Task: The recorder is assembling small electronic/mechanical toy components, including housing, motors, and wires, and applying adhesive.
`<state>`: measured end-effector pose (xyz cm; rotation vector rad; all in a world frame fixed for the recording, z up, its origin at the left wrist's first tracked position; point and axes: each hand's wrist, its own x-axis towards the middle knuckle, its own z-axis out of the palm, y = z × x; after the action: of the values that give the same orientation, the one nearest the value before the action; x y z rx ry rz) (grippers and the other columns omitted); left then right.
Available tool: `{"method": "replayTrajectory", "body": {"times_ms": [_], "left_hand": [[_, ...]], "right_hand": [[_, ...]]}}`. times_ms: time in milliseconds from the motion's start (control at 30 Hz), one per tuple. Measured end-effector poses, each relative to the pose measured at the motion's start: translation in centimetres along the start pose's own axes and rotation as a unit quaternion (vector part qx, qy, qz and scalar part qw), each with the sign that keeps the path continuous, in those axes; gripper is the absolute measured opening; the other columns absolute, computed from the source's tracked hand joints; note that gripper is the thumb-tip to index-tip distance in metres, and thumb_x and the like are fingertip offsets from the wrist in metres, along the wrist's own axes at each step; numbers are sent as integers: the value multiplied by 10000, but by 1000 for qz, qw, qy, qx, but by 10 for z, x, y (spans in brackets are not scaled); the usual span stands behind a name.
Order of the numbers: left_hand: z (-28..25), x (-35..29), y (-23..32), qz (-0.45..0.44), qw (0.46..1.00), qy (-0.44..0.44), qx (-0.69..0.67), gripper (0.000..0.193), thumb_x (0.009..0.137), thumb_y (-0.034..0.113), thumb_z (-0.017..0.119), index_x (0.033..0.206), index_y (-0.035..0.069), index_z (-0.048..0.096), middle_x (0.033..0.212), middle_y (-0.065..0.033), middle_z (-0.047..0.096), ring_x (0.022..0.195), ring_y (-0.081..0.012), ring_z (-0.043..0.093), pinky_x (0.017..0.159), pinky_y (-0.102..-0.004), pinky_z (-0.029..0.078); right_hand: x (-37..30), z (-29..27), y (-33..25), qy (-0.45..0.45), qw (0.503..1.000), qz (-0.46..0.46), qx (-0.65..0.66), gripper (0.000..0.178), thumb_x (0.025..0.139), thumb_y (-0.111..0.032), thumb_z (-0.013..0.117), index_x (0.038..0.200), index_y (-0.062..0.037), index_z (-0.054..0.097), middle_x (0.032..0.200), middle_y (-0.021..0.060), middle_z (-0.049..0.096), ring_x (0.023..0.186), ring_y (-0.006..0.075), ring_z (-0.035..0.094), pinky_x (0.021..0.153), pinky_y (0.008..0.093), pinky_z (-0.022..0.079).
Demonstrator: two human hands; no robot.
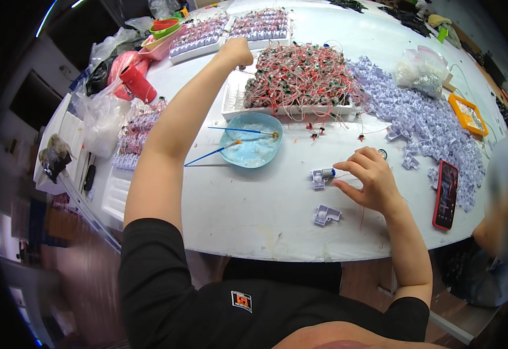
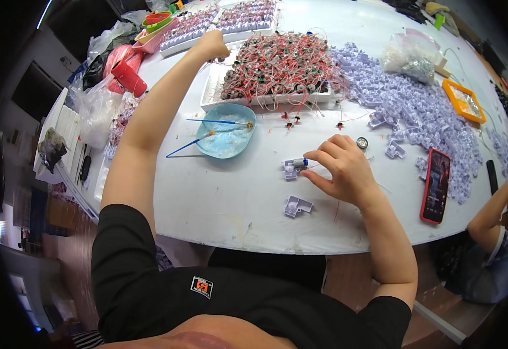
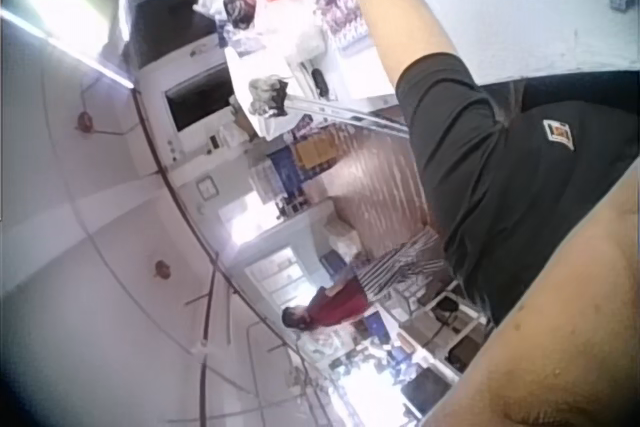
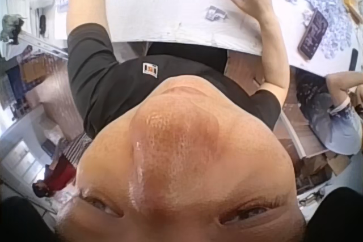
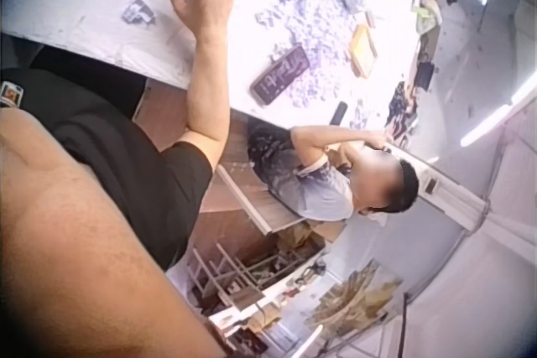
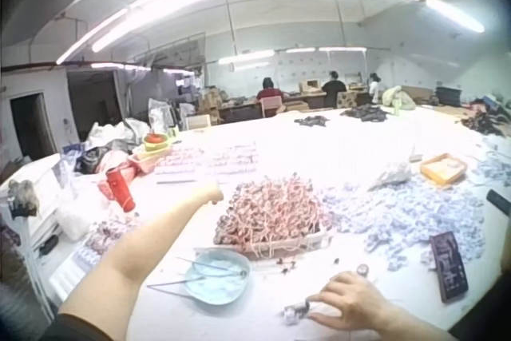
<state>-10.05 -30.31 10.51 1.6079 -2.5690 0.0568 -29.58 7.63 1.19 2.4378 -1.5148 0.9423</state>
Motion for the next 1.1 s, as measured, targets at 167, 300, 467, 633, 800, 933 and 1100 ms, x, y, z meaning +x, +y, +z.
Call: {"method": "replayTrajectory", "body": {"times_ms": [167,300,467,633,800,933,1100], "left_hand": [[-23,-4,-25,-24,999,32,3,306,675,169,726,925,-6,757,977,-228,730,967,-336,718,870,-401,571],[-44,-14,-42,2,990,135,-32,344,718,241,726,983,25,766,997,-215,733,985,-338,711,908,-386,555],[-75,-39,-44,53,926,320,-194,404,756,328,741,1074,80,774,959,-152,760,919,-288,729,897,-365,555],[-90,-67,-40,126,893,365,-230,353,817,295,800,1083,66,769,937,-115,765,861,-183,730,837,-316,564],[-91,-180,28,221,818,187,-496,241,873,55,723,1101,-25,720,911,-83,732,788,-114,684,716,-249,568],[-46,-274,52,265,788,113,-544,258,885,77,758,1131,5,727,979,-93,745,832,-130,693,791,-238,564],[19,-351,96,256,776,63,-573,311,858,-36,725,1164,17,719,1028,-60,639,946,-124,662,870,-261,586]], "right_hand": [[5,1,0,10,1000,-16,-9,250,795,-256,810,966,-111,699,839,28,631,859,228,584,789,371,475],[4,0,-1,11,1000,-17,-7,241,799,-257,807,958,-109,703,841,30,635,857,227,584,785,371,477],[-4,2,-2,21,1000,1,8,217,803,-261,805,926,-107,714,838,35,640,858,233,588,780,371,483],[-7,8,6,37,999,20,24,220,811,-255,801,945,-99,723,818,52,643,833,255,594,787,379,491],[-3,0,12,183,983,18,3,213,856,-224,768,1003,-74,734,910,87,700,850,282,640,808,369,516],[10,-5,-47,198,909,131,343,344,974,-274,667,1239,-54,672,1073,92,728,1030,169,670,874,293,529],[-13,-2,-93,91,815,195,539,350,959,-214,698,1233,2,672,1075,78,726,991,111,671,866,235,528]]}}
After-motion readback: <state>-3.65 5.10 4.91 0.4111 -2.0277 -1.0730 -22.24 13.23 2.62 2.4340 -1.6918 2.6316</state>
